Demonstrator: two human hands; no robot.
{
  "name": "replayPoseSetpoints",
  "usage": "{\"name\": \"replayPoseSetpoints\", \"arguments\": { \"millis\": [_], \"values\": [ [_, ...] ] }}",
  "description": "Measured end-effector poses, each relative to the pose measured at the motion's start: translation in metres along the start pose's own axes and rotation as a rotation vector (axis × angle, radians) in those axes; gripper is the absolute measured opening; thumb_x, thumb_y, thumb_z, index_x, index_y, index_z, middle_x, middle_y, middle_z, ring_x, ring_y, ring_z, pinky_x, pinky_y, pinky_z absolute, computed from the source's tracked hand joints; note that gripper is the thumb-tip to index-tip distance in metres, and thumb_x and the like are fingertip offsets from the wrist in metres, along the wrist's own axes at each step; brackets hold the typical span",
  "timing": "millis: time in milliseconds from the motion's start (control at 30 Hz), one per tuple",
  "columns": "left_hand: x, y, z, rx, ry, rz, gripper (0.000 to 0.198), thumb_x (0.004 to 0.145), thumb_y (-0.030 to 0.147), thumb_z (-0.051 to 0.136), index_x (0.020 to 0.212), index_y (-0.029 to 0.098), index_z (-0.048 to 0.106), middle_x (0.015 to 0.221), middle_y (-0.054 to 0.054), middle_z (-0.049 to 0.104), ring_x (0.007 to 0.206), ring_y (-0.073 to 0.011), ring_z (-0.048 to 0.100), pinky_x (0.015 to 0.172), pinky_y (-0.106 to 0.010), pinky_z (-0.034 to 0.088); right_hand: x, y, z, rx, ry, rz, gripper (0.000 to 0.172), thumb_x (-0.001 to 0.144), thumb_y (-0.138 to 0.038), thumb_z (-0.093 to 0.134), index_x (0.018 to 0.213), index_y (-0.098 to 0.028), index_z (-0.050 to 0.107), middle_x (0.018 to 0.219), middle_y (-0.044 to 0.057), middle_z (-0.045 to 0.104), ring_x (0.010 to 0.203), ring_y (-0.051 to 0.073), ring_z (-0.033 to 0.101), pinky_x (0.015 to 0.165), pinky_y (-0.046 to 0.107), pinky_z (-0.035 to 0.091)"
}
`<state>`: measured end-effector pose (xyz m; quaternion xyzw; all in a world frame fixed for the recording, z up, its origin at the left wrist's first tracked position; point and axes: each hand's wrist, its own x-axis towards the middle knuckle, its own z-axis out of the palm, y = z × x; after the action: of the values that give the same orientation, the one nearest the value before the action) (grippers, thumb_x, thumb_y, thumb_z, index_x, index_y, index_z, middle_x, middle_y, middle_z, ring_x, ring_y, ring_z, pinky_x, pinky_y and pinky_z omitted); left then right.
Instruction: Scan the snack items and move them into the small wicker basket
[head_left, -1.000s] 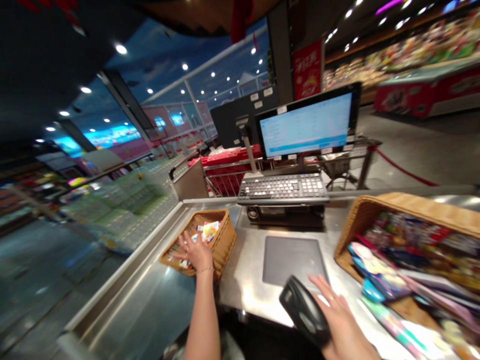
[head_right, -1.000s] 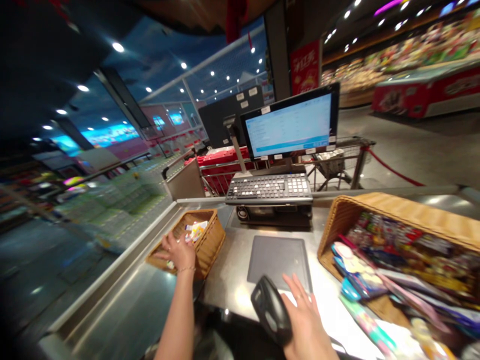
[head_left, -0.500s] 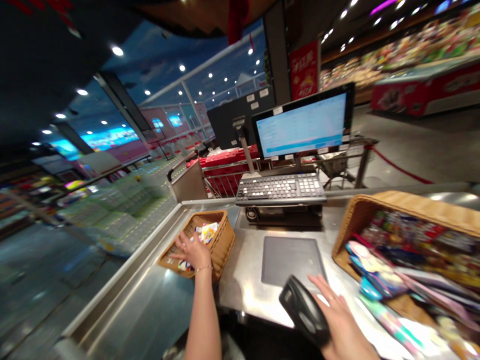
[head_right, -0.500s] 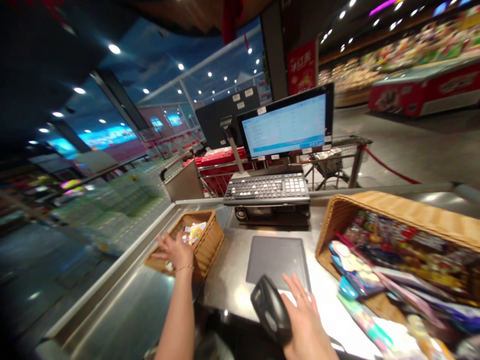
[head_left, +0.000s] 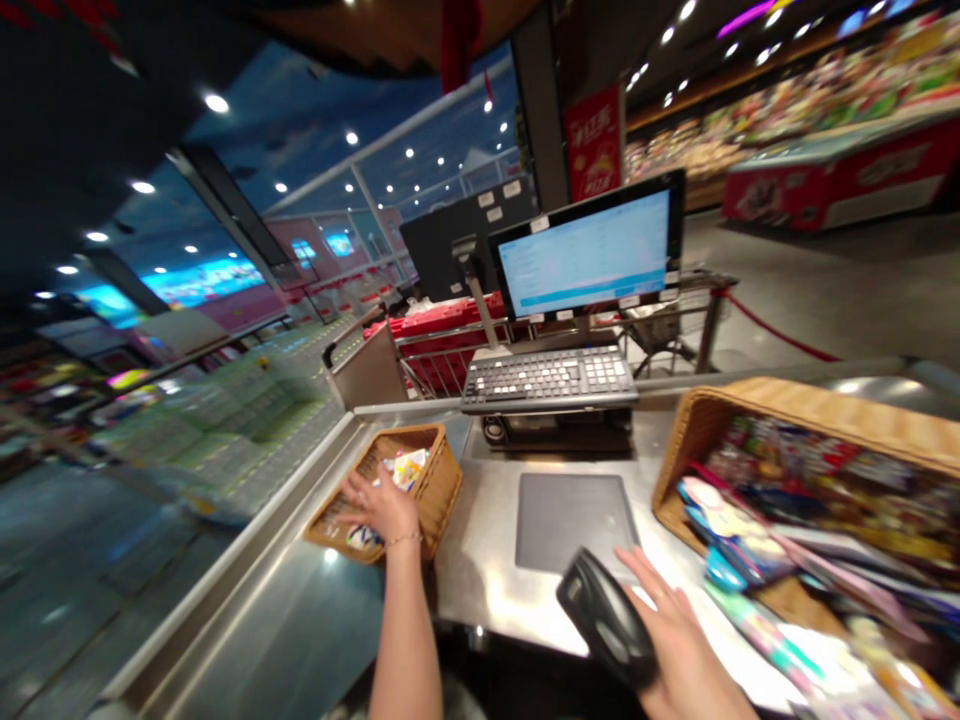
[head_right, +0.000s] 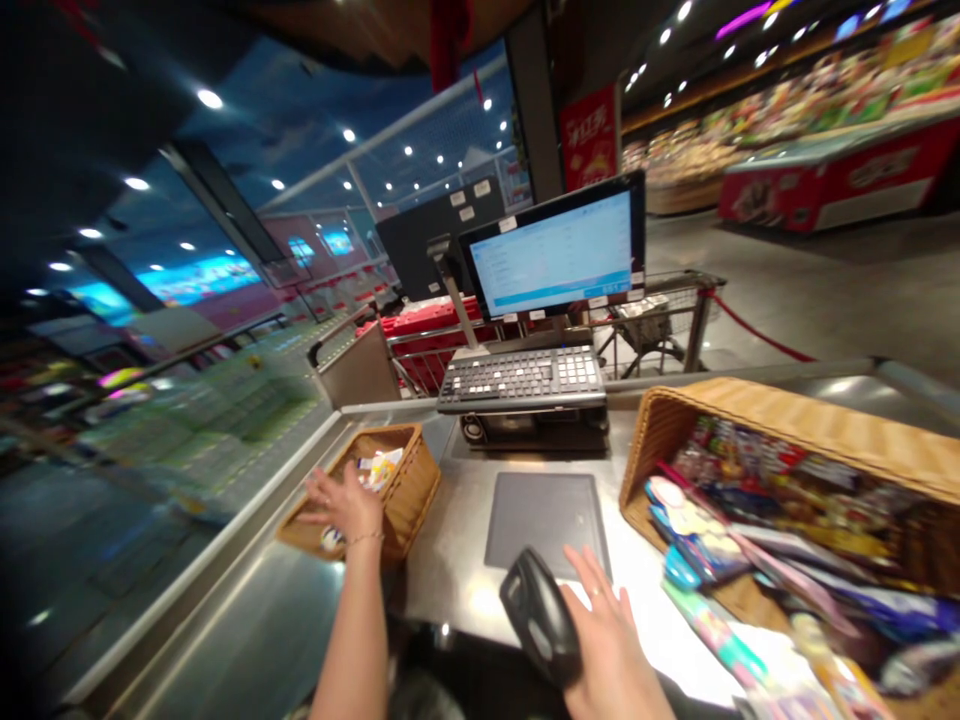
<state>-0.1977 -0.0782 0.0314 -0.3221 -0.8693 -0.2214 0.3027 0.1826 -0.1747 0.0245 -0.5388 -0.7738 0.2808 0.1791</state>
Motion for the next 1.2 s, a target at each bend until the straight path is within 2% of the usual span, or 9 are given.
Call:
{"name": "replayPoseSetpoints", "arguments": {
  "millis": [100, 233, 433, 600, 800, 1000, 1200],
  "values": [
    [-0.011, 0.03, -0.008, -0.032, -0.03, 0.072, 0.044, 0.086, 0.012, 0.052, 0.129, 0.02, 0.059, 0.159, -0.024, 0.029, 0.151, -0.0396, 0.018, 0.107, -0.079, 0.019, -0.002, 0.002, 0.003, 0.01, 0.065, 0.002, 0.051, 0.072, -0.017, 0.058, 0.122, -0.02, 0.067, 0.157, 0.017, 0.043, 0.15, 0.038, 0.03, 0.119, 0.068, 0.025],
    [-0.03, 0.065, -0.013, -0.08, -0.143, 0.161, 0.049, 0.083, 0.011, 0.056, 0.131, 0.022, 0.058, 0.161, -0.022, 0.025, 0.151, -0.0394, 0.016, 0.107, -0.079, 0.022, -0.002, 0.005, 0.006, 0.059, 0.09, 0.028, 0.048, 0.073, -0.018, 0.059, 0.119, -0.022, 0.068, 0.156, 0.015, 0.045, 0.15, 0.036, 0.03, 0.121, 0.065, 0.022],
    [-0.054, 0.098, -0.014, -0.104, -0.262, 0.233, 0.055, 0.08, 0.013, 0.061, 0.134, 0.024, 0.056, 0.162, -0.021, 0.023, 0.151, -0.0395, 0.016, 0.108, -0.078, 0.02, -0.002, 0.007, 0.005, -0.006, 0.086, 0.052, 0.051, 0.075, -0.017, 0.056, 0.125, -0.022, 0.065, 0.158, 0.014, 0.042, 0.15, 0.037, 0.028, 0.121, 0.067, 0.02],
    [-0.063, 0.112, -0.018, -0.133, -0.286, 0.278, 0.056, 0.08, 0.016, 0.065, 0.135, 0.024, 0.055, 0.161, -0.022, 0.025, 0.151, -0.0392, 0.016, 0.108, -0.078, 0.02, -0.002, 0.007, 0.004, -0.007, 0.095, 0.053, 0.056, 0.074, -0.018, 0.058, 0.13, -0.022, 0.062, 0.158, 0.015, 0.042, 0.15, 0.038, 0.029, 0.119, 0.067, 0.025],
    [-0.071, 0.119, -0.019, -0.145, -0.306, 0.308, 0.057, 0.079, 0.019, 0.07, 0.134, 0.024, 0.056, 0.161, -0.023, 0.027, 0.151, -0.0394, 0.016, 0.108, -0.077, 0.02, -0.002, 0.009, 0.001, -0.012, 0.115, 0.048, 0.057, 0.074, -0.019, 0.058, 0.131, -0.022, 0.061, 0.157, 0.016, 0.043, 0.15, 0.038, 0.029, 0.119, 0.066, 0.027],
    [-0.081, 0.126, -0.021, -0.138, -0.334, 0.324, 0.058, 0.079, 0.018, 0.07, 0.135, 0.025, 0.056, 0.161, -0.021, 0.027, 0.151, -0.0384, 0.018, 0.11, -0.075, 0.022, 0.0, 0.02, -0.003, -0.012, 0.054, 0.036, 0.059, 0.076, -0.022, 0.054, 0.134, -0.022, 0.059, 0.16, 0.015, 0.038, 0.151, 0.038, 0.026, 0.116, 0.064, 0.034],
    [-0.09, 0.135, -0.026, -0.138, -0.368, 0.343, 0.057, 0.08, 0.018, 0.068, 0.135, 0.026, 0.056, 0.162, -0.02, 0.026, 0.151, -0.0381, 0.018, 0.111, -0.074, 0.022, 0.0, 0.034, 0.004, 0.014, 0.145, 0.005, 0.057, 0.075, -0.021, 0.056, 0.132, -0.019, 0.06, 0.158, 0.016, 0.041, 0.15, 0.037, 0.03, 0.118, 0.061, 0.033]
  ]
}}
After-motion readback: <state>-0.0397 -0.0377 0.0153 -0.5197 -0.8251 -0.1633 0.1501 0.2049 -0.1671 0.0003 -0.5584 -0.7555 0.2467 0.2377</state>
